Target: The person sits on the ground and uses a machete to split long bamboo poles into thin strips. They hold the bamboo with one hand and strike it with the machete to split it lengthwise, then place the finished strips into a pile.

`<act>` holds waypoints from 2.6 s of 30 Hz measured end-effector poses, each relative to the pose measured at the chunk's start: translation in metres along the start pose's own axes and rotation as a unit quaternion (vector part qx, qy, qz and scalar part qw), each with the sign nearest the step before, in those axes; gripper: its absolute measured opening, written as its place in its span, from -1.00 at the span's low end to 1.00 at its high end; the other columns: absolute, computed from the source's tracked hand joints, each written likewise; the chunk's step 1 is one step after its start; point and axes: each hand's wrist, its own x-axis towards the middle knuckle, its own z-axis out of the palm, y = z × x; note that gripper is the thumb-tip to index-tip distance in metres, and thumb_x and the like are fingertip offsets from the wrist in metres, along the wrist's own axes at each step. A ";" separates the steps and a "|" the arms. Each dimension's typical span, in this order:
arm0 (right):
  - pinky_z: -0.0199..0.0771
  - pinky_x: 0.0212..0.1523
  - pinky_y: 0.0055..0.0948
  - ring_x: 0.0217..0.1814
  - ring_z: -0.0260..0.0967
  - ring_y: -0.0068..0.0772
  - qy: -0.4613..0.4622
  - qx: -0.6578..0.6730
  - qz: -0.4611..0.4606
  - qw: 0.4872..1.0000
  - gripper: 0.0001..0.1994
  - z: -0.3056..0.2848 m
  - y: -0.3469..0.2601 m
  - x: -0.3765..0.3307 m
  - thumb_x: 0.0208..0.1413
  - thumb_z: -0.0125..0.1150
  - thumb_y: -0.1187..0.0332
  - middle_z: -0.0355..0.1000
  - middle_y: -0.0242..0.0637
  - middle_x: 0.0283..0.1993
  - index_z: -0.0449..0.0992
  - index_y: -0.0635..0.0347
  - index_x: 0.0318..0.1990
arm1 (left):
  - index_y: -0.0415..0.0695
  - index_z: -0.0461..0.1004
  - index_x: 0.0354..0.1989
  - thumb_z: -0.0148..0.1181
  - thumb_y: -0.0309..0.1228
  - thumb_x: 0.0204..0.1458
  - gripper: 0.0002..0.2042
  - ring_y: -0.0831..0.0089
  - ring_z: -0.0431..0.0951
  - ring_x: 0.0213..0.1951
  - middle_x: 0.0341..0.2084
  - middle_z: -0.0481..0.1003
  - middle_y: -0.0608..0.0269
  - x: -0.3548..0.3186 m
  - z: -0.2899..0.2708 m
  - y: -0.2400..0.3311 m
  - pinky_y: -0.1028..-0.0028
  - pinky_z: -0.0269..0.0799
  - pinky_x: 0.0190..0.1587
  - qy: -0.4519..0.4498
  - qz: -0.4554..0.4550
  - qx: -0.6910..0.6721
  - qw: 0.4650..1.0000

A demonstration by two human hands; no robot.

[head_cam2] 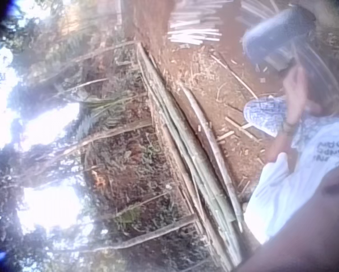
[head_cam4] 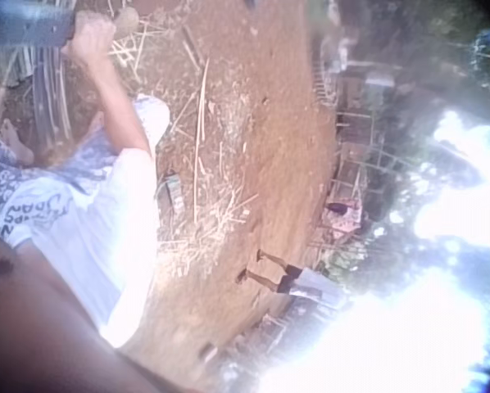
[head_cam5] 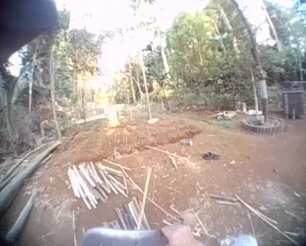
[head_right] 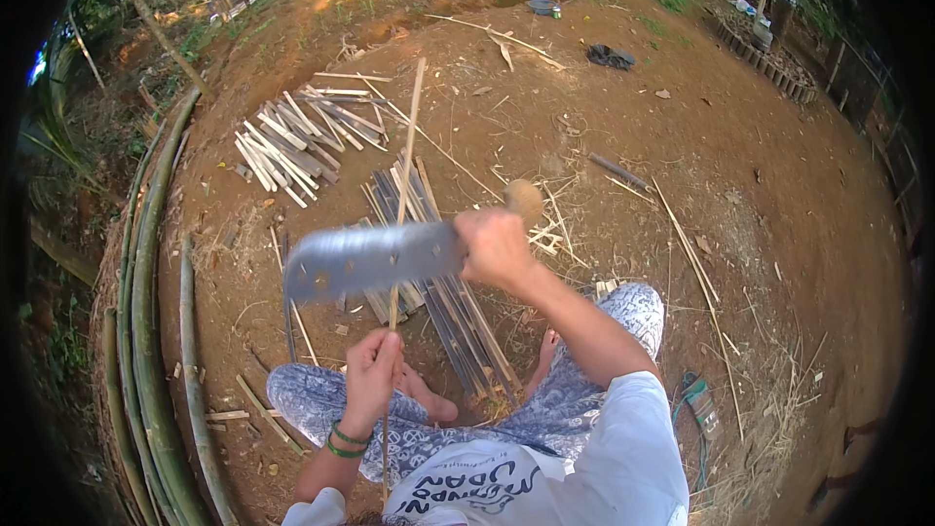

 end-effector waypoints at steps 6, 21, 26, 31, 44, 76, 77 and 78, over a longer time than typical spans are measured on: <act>0.55 -0.36 -0.21 -0.45 0.53 -0.10 -0.008 0.016 0.086 0.996 -0.78 -0.001 0.015 -0.003 -0.44 0.36 0.40 0.48 -0.13 -0.54 0.48 0.20 -0.52 | -0.23 0.47 -0.37 0.06 -0.36 0.34 -0.75 0.80 0.21 -0.67 -0.71 0.30 0.52 -0.008 0.006 -0.001 0.65 0.06 -0.64 0.002 0.018 -0.005 1.000; 0.57 -0.33 -0.14 -0.42 0.57 -0.14 -0.054 -0.005 -0.008 0.999 -0.78 0.000 0.010 -0.003 -0.35 0.38 0.34 0.54 -0.14 -0.52 0.54 0.19 -0.47 | -0.24 0.50 -0.37 0.07 -0.37 0.32 -0.76 0.80 0.23 -0.63 -0.66 0.35 0.54 -0.037 -0.020 -0.029 0.67 0.06 -0.62 0.029 0.043 0.105 0.993; 0.61 -0.30 -0.17 -0.43 0.57 -0.18 -0.102 -0.081 0.248 0.960 -0.66 -0.019 0.078 0.015 -0.42 0.52 0.28 0.56 -0.15 -0.50 0.61 0.21 -0.41 | -0.22 0.49 -0.40 0.06 -0.39 0.32 -0.76 0.78 0.23 -0.63 -0.66 0.33 0.54 -0.069 -0.035 -0.035 0.67 0.07 -0.62 0.001 -0.017 0.097 0.995; 0.62 -0.27 -0.19 -0.42 0.56 -0.09 -0.125 -0.040 0.137 0.982 -0.70 0.008 0.030 -0.006 -0.44 0.46 0.31 0.56 -0.17 -0.50 0.60 0.18 -0.42 | -0.29 0.53 -0.34 0.13 -0.37 0.27 -0.78 0.75 0.26 -0.56 -0.66 0.35 0.47 -0.049 -0.033 -0.040 0.58 0.16 -0.54 0.012 -0.053 0.101 0.993; 0.61 -0.38 -0.23 -0.44 0.57 -0.23 -0.087 -0.021 0.285 0.954 -0.75 -0.003 0.065 -0.007 -0.19 0.36 0.37 0.58 -0.13 -0.44 0.65 0.22 -0.27 | -0.26 0.52 -0.33 0.13 -0.40 0.27 -0.81 0.78 0.24 -0.61 -0.67 0.33 0.52 -0.067 -0.047 -0.055 0.64 0.10 -0.60 0.060 -0.017 0.134 0.989; 0.64 -0.32 -0.24 -0.39 0.59 -0.23 -0.134 -0.014 0.123 0.983 -0.69 -0.003 0.003 -0.012 -0.34 0.37 0.46 0.60 -0.16 -0.40 0.62 0.19 -0.29 | -0.30 0.56 -0.25 0.04 -0.39 0.33 -0.76 0.74 0.27 -0.58 -0.65 0.34 0.49 -0.044 -0.035 -0.049 0.60 0.14 -0.56 0.034 -0.013 0.023 0.999; 0.62 -0.34 -0.19 -0.42 0.57 -0.17 -0.143 -0.004 0.087 0.986 -0.75 -0.002 -0.010 -0.010 -0.35 0.36 0.43 0.58 -0.16 -0.43 0.57 0.20 -0.38 | -0.30 0.56 -0.25 0.03 -0.37 0.33 -0.75 0.74 0.26 -0.59 -0.65 0.33 0.50 -0.039 -0.030 -0.045 0.60 0.14 -0.56 0.032 -0.014 0.004 0.999; 0.61 -0.34 -0.18 -0.42 0.57 -0.15 -0.136 0.005 0.064 0.989 -0.76 0.002 -0.017 -0.013 -0.36 0.36 0.42 0.57 -0.15 -0.45 0.55 0.20 -0.41 | -0.31 0.56 -0.25 0.04 -0.38 0.33 -0.75 0.72 0.27 -0.60 -0.66 0.34 0.47 -0.035 -0.027 -0.044 0.59 0.15 -0.56 0.037 -0.003 0.015 0.999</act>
